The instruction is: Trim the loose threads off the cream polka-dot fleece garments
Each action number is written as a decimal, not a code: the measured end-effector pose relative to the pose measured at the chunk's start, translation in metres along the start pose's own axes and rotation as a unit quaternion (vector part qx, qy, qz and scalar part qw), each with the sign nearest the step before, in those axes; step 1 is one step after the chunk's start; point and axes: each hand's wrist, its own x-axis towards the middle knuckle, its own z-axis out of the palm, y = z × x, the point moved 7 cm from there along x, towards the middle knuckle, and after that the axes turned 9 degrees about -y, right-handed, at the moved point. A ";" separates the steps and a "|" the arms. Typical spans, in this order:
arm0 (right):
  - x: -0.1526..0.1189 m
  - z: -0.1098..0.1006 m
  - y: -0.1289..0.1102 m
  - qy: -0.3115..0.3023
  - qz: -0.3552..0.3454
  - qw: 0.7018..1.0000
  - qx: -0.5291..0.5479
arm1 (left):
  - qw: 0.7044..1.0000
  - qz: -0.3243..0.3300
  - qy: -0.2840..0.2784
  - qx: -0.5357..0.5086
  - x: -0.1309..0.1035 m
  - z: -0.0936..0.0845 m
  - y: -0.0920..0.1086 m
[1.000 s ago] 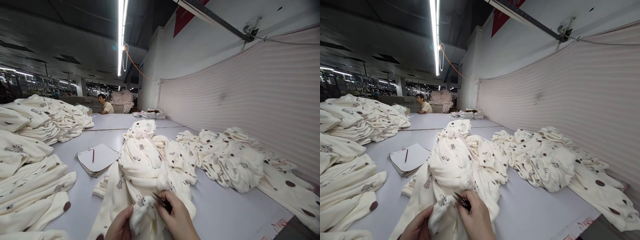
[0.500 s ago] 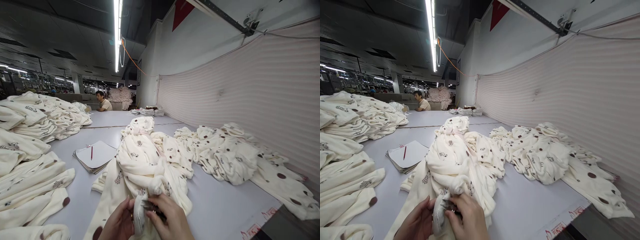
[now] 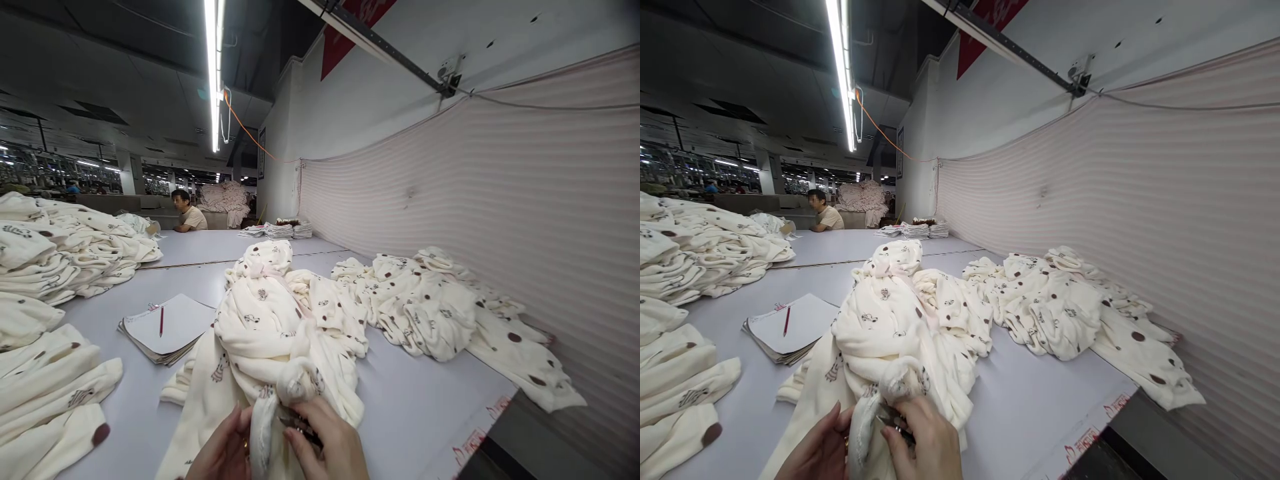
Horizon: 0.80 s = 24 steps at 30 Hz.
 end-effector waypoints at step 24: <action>-0.016 0.038 0.007 -0.031 0.063 0.991 0.118 | 0.871 0.114 0.279 0.389 -0.035 -0.027 0.063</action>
